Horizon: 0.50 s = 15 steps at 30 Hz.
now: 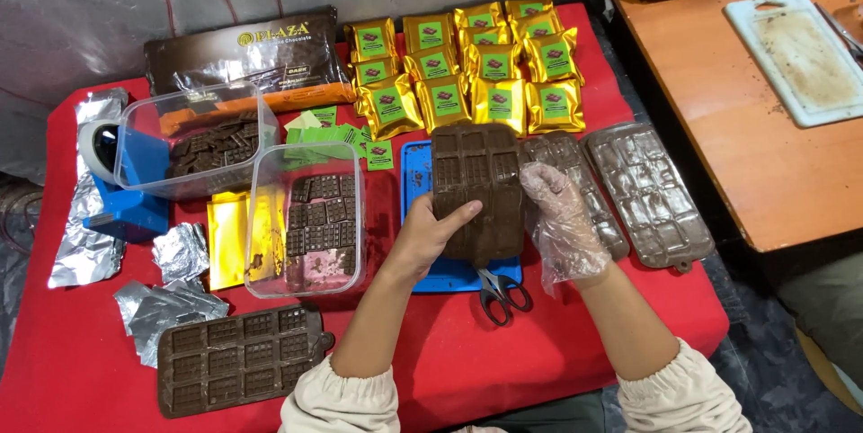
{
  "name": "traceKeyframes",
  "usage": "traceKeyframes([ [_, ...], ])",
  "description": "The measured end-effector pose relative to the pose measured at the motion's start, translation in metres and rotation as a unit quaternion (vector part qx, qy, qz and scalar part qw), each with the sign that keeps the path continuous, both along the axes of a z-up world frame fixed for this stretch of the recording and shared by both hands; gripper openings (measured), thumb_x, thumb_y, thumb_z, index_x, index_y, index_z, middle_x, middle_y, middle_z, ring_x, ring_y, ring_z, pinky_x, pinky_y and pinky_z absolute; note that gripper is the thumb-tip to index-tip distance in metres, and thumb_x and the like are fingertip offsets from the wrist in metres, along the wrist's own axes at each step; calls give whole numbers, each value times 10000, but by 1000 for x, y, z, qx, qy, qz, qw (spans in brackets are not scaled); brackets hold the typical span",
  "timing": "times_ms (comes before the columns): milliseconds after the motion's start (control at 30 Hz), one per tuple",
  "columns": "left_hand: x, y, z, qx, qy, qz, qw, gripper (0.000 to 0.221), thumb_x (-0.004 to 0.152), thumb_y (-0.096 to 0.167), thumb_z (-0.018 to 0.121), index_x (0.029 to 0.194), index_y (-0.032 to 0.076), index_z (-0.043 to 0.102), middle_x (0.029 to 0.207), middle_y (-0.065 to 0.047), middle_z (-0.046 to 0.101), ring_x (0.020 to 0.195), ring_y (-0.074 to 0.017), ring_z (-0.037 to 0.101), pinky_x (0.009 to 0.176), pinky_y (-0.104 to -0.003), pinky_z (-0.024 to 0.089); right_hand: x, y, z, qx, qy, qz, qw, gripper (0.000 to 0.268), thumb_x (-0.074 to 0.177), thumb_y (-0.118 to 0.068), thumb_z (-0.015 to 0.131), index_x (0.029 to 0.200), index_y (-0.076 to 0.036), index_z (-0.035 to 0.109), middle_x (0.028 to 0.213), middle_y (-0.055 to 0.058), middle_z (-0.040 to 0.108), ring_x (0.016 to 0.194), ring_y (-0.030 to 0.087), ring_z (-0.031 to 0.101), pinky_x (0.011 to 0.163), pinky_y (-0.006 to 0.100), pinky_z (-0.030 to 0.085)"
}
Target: The person uses scissors to cut chocolate bars into smaller pieces on a blue cutting board. They repeatedly trim edges and break off chunks, placing the pieces into a clear plastic container. The workspace includes chocolate molds, wrapped chocolate bars, and foil sheets on a red table.
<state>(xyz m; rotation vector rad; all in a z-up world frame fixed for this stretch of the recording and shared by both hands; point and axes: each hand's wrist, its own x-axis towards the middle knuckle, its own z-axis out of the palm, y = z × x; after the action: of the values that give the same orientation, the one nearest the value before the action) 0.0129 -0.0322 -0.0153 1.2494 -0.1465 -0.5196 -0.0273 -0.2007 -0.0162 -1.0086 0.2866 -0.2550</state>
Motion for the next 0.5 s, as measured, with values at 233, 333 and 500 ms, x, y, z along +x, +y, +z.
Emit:
traceKeyframes([
  [233,-2,-1,3,-27,-7,-9,1000,353,789,145,738,1033,-70,602,975,-239,659,894,-257,638,760,-440,547,-10,20,38,-13,9,1,1000,82,845,-136,663,837,-102,589,768,-17,607,746,107,613,718,270,548],
  [333,-1,0,3,-31,-4,-8,999,348,784,141,743,1024,-68,601,965,-228,662,880,-241,639,756,-430,549,-8,13,25,1,13,1,1000,85,840,-124,662,851,-90,585,760,11,614,732,140,632,698,293,557],
  [500,-2,1,7,-32,-4,-1,999,344,783,129,739,1023,-75,603,950,-232,663,866,-250,643,755,-438,544,0,-2,-9,26,28,16,999,99,843,-147,666,860,-90,586,771,33,624,720,168,651,663,320,575],
])
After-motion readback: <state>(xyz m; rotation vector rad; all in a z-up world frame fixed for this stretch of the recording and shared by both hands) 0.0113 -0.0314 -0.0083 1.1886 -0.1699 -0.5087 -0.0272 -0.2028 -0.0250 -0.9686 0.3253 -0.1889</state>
